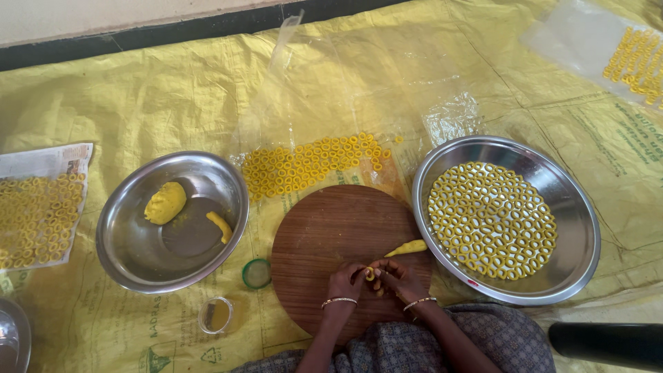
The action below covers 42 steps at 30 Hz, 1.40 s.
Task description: The person rolls a yellow dough rope on a wooden board, pinches off small segments, and forms them into rings by hand. The rings are placed into a metal tray and arranged in rows. Additional dough is taken from a bowl as needed.
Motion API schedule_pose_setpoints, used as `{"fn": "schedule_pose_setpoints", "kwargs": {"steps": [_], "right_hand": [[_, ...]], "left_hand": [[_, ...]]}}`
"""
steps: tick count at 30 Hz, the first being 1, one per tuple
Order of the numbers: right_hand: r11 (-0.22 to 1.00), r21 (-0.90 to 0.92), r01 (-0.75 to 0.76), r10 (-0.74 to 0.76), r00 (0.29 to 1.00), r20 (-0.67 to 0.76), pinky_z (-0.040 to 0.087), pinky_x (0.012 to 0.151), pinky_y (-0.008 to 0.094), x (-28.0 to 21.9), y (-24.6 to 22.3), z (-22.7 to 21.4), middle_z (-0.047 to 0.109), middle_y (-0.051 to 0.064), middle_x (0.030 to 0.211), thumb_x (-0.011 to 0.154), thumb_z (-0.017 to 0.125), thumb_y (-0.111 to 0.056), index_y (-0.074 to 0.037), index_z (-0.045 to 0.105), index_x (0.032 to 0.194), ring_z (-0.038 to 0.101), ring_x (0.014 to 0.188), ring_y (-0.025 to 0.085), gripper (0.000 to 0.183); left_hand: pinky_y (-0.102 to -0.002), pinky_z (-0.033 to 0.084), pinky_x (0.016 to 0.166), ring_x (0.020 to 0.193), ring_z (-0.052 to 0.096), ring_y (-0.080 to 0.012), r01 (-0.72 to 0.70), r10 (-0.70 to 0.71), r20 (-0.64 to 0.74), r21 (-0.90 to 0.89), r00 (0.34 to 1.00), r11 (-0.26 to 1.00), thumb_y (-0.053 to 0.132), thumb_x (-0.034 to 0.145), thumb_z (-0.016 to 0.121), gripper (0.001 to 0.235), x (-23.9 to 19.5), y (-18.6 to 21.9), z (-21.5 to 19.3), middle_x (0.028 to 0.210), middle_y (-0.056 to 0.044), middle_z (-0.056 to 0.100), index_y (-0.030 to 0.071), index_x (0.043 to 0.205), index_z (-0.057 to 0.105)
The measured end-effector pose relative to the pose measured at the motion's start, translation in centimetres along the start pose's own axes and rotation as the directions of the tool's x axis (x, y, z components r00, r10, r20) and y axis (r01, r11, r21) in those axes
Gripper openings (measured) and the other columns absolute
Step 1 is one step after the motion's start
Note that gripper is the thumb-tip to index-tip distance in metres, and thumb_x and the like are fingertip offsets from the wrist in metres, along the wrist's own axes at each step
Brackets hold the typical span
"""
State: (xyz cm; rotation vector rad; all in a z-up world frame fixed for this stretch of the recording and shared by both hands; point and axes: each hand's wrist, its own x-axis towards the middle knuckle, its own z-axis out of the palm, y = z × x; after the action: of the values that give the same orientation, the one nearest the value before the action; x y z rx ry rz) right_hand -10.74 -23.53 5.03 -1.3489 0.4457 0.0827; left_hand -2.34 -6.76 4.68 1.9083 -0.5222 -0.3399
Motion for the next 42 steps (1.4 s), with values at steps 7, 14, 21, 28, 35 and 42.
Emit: {"fn": "schedule_pose_setpoints", "kwargs": {"steps": [7,14,21,28,35,42], "right_hand": [[1.0,0.018,-0.013,0.014,1.0,-0.022,0.057,0.065,0.028,0.0,0.3,-0.1,0.073,0.005,0.091,0.097,0.066,-0.022,0.0,0.071,0.114,0.068,0.073,0.012,0.028],[0.998,-0.061,0.021,-0.025,0.998,-0.053,0.056,0.064,0.027,0.4,1.5,-0.4,0.075,0.006,0.09,0.096,0.067,-0.017,-0.001,0.07,0.116,0.068,0.071,0.011,0.026],[0.998,-0.004,0.06,-0.06,0.995,-0.082,0.056,0.062,0.027,0.8,2.0,-0.2,0.074,0.006,0.088,0.098,0.065,-0.015,0.0,0.069,0.118,0.067,0.068,0.011,0.026],[0.998,-0.021,0.057,-0.059,0.993,-0.1,0.056,0.062,0.026,0.5,2.0,0.0,0.076,0.002,0.099,0.095,0.066,-0.013,-0.002,0.066,0.126,0.067,0.069,0.01,0.034],[0.99,-0.012,0.143,-0.143,0.984,-0.108,0.056,0.059,0.027,0.2,2.8,-0.4,0.07,0.005,0.094,0.093,0.069,-0.011,-0.002,0.064,0.131,0.066,0.069,0.011,0.04],[0.997,0.023,0.074,-0.07,0.986,-0.15,0.055,0.059,0.028,-1.1,1.2,0.1,0.068,0.005,0.087,0.096,0.068,-0.015,0.0,0.066,0.129,0.063,0.066,0.011,0.037]], "left_hand": [[-0.039,0.058,0.07,0.08,0.073,-0.0303,-0.008,0.009,-0.032,0.031,0.999,0.999,0.019,0.09,0.075,0.02,-0.2,-0.1,0.4,0.1,-0.015,0.072,0.002,0.101,0.073],[-0.037,0.058,0.071,0.079,0.073,-0.0274,0.067,-0.066,-0.022,0.023,0.998,0.998,0.024,0.091,0.079,0.024,-0.3,-0.6,0.5,0.097,-0.015,0.073,0.003,0.101,0.075],[-0.039,0.06,0.071,0.082,0.074,-0.029,0.001,-0.004,-0.118,-0.028,0.993,1.0,0.02,0.092,0.072,0.025,-0.2,-0.5,0.3,0.107,-0.015,0.071,0.004,0.111,0.071],[-0.052,0.048,0.096,0.114,0.056,-0.0442,0.117,-0.018,-0.291,0.326,0.957,0.938,0.017,0.093,0.07,0.029,-2.6,-0.3,-2.9,0.123,-0.021,0.06,0.007,0.12,0.068],[-0.053,0.045,0.103,0.133,0.041,-0.042,0.74,-0.578,-0.574,0.074,0.58,0.669,0.032,0.081,0.086,0.08,-6.6,-0.6,-5.3,0.152,-0.017,0.033,0.019,0.143,0.039],[-0.047,0.054,0.109,0.132,0.051,-0.0373,0.804,-0.875,-0.16,-0.348,0.456,0.483,0.011,0.099,0.064,0.09,-7.2,0.9,-6.1,0.15,-0.022,0.037,0.028,0.161,0.001]]}}
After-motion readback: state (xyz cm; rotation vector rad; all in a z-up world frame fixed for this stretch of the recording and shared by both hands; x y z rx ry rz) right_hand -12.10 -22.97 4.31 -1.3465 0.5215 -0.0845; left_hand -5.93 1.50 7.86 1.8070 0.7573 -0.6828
